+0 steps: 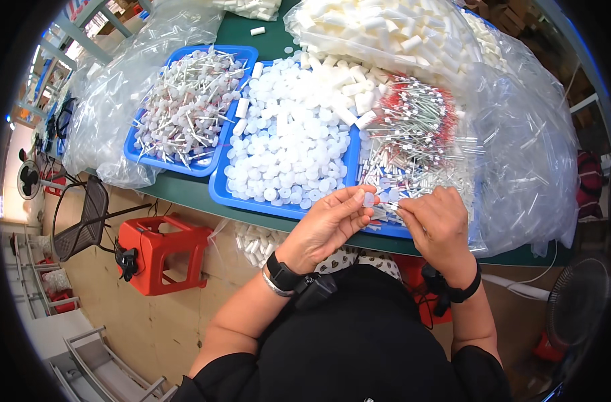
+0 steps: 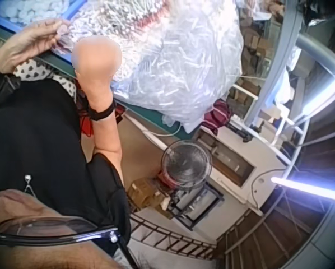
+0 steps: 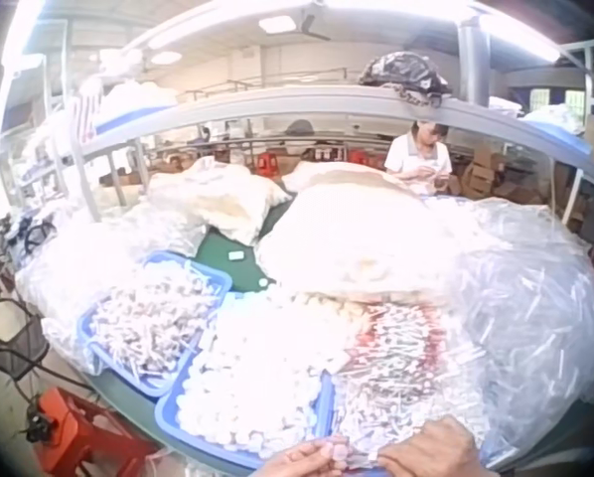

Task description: The person sits at a workbench and repeatedly assembles small white plastic components by hand. They pick a white cap from a blue tray, insert a metal pin into it, and place the finished unit into a separate tray. The process is continuous and repetitive throughout the clip.

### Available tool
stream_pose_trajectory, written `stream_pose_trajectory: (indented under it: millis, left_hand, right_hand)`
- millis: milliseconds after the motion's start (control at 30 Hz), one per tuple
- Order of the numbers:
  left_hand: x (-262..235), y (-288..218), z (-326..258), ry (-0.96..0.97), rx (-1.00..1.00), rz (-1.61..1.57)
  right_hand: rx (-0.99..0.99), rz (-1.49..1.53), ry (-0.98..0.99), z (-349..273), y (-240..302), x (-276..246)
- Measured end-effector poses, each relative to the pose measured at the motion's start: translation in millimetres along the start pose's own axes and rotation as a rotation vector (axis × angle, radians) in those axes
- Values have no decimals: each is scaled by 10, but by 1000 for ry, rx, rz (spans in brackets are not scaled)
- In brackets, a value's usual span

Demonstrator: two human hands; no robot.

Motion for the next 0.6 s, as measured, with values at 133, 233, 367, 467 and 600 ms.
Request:
stream_pose_trajectory:
  millis: [133,233,367,467,600]
  left_hand:
    - [-26,57,9,18,-17,-76]
    - [-26,63,10,25,-22,-122]
    - [-29,70,10,30,-24,-161]
    - [-29,61,10,11,-9,-150]
    - [4,41,-9,-57,52,30]
  right_hand:
    - [-2,-48,-13,-9,20,-8]
    - [-13,-81,-16,-19,6,-2]
    - [-23,-93,-15,-20,23,-4]
    - [-50,-104,-18,-18,45,-10]
    - [-100,-125,-11,-23,99,3]
Point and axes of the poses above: each hand's wrist, its own z-axis towards the middle knuckle, its own x-axis out of the palm, y = z × x, the point moved 6 cm from there along z, towards the middle knuckle, and after that the axes turned 1 degree about -x, right-handed, at the moved point
